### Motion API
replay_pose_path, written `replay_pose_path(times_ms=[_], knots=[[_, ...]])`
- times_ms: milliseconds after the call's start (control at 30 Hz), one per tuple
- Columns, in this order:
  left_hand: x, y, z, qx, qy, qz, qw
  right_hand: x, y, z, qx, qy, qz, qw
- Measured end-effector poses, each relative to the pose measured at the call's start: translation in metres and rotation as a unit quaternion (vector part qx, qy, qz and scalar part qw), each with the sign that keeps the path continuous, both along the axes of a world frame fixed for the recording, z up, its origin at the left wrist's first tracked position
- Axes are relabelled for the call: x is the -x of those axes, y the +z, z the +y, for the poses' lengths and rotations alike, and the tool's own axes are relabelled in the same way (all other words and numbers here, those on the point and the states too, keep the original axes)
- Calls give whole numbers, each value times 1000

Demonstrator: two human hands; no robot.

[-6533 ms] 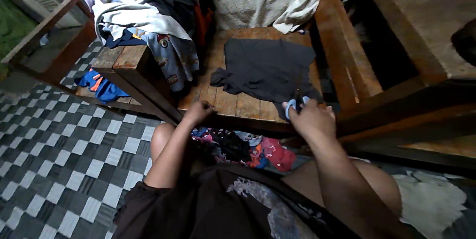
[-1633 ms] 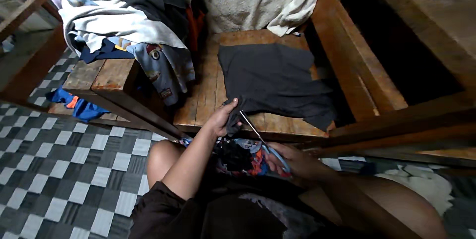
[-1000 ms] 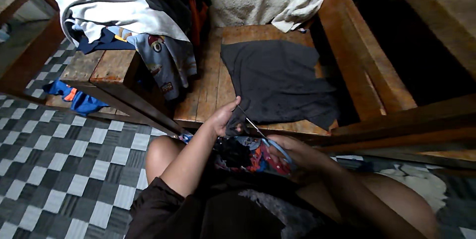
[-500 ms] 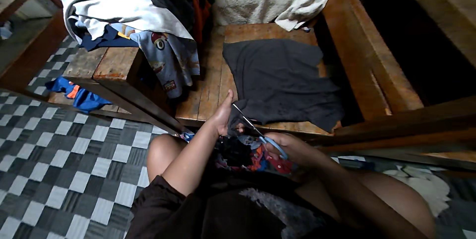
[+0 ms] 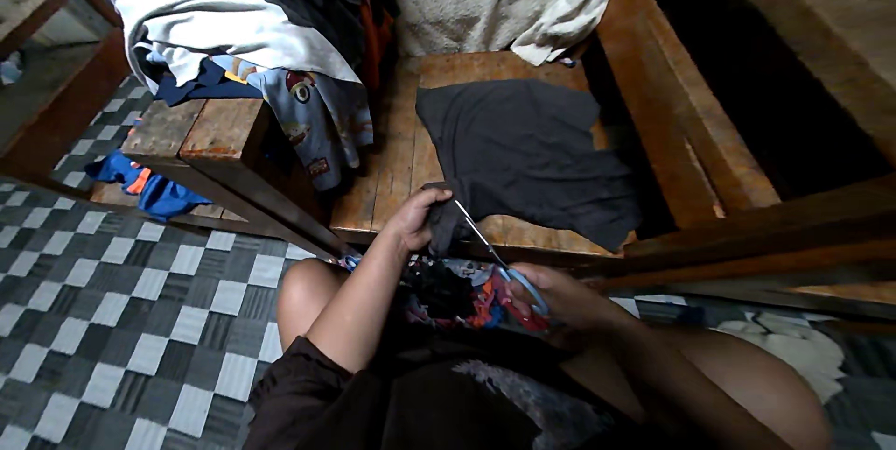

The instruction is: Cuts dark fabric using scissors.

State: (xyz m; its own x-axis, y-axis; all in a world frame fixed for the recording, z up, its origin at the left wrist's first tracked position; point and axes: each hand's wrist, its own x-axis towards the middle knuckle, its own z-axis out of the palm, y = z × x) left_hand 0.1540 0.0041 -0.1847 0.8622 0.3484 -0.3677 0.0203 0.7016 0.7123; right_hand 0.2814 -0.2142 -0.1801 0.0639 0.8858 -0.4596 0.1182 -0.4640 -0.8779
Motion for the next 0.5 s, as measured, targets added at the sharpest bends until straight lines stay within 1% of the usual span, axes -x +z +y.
replay_pose_path(times_ms=[133, 267, 400, 500], knots=[[-1, 3, -9, -22, 11, 8, 1000, 13, -5, -8, 0, -55, 83, 995], [-1, 4, -17, -31, 0, -11, 999, 26, -10, -10, -49, -113, 144, 982], [1, 6, -25, -36, 5, -20, 999, 34, -9, -7, -84, -132, 195, 968], [1, 7, -27, -25, 9, -25, 999, 39, -10, -5, -91, -132, 198, 967]])
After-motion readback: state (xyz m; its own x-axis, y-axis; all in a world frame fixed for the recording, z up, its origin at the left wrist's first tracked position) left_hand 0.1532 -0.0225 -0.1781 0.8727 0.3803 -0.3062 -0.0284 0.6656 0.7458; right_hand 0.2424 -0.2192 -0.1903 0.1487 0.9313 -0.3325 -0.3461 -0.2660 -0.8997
